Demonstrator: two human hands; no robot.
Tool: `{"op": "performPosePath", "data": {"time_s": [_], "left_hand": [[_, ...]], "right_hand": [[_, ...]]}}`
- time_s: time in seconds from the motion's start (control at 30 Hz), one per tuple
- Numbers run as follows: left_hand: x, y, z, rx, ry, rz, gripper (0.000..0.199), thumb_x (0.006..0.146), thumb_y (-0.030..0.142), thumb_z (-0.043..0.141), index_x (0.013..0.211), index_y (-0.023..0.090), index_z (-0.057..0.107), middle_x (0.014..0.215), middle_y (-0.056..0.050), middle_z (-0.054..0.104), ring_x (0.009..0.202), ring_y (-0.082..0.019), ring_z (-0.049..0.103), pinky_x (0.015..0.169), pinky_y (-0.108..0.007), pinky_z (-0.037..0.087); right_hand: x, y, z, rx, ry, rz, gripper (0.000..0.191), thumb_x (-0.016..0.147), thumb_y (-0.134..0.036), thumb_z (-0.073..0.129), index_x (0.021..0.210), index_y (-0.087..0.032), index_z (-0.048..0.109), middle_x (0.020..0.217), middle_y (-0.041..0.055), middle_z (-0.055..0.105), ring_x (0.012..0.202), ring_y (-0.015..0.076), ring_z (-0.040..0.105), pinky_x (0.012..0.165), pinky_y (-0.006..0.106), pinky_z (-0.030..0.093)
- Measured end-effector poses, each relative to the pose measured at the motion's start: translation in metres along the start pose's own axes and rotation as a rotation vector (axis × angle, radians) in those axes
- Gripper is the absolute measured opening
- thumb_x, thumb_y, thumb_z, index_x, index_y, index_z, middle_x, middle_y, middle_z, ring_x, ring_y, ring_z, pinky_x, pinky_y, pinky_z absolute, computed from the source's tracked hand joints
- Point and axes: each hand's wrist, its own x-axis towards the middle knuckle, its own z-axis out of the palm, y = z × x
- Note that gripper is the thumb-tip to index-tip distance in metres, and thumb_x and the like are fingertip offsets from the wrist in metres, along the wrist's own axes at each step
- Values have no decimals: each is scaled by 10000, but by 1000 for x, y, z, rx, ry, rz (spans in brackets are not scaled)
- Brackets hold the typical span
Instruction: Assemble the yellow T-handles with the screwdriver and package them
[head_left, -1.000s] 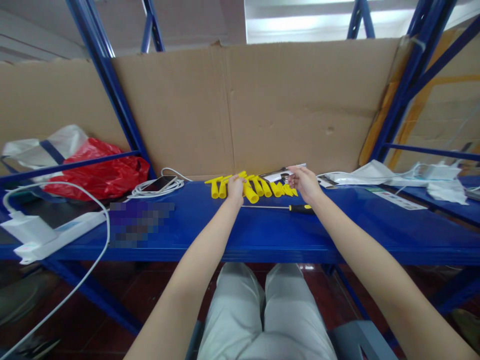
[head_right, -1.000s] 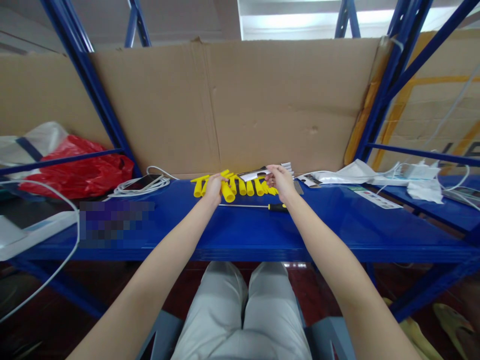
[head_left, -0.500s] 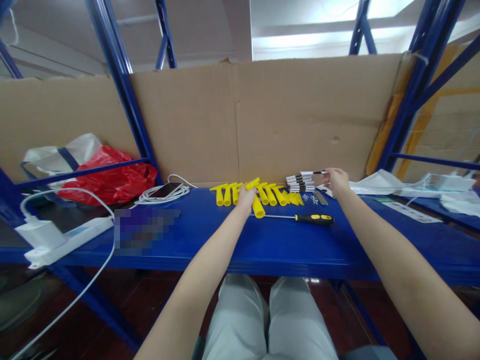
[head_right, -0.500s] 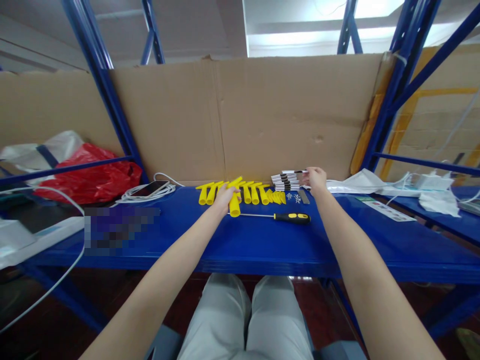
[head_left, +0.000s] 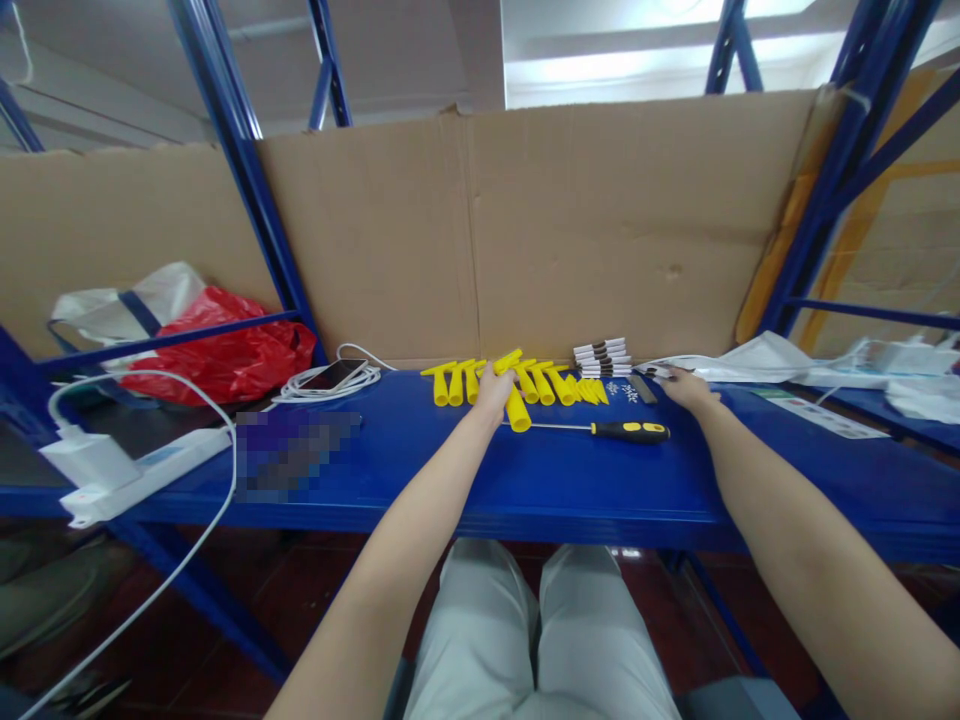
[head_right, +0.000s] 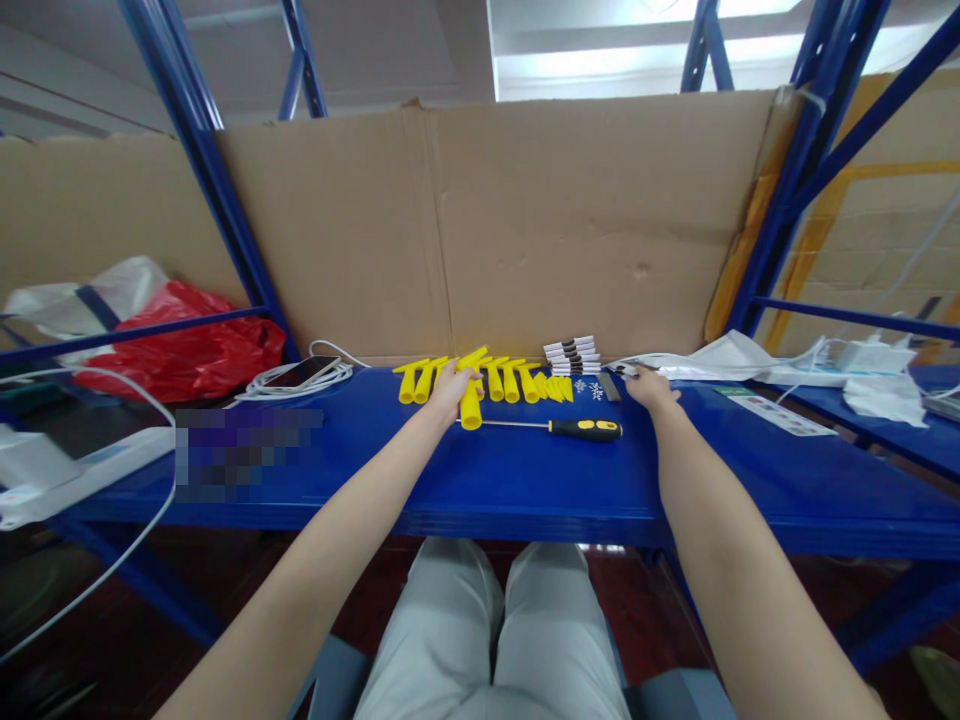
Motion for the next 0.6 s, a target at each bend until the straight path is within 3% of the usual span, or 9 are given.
{"op": "performPosePath", "data": {"time_s": [0.17,0.3,0.5,0.6], "left_hand": [[0,1,1,25,-7,-33,493,746,13,538,1216,157,570,832,-45,704,416,-100,529,491,-247,472],[-1,1,1,25,-44,-70,355,764,27,546,1100,128,598,785,-43,694,416,-92,544,466,-217,459],[-9,7,1,90,-132,-88,231,858,72,486,1052,82,610,751,-62,717,340,-63,457,386,-201,383],[-9,8,2,71,-124,-106,286,875,92,481,1134,50,595,759,-84,727,349,-71,475,398,-204,395]], "right_hand": [[-13,-12,-7,-294,-105,97,547,796,-364,576,1328,-236,588,1393,217,498,1326,419,400,1013,671,307],[-27,-25,-19,-387,-166,103,560,832,-329,498,1372,-188,548,1428,224,452,1339,423,379,1031,659,306],[-31,-46,-32,-367,-103,26,458,826,-321,498,1229,-172,658,1344,198,547,1265,392,478,981,527,425],[-34,-64,-36,-291,-309,-126,304,830,-330,497,910,-151,731,1028,170,699,1047,328,628,871,398,491]]}}
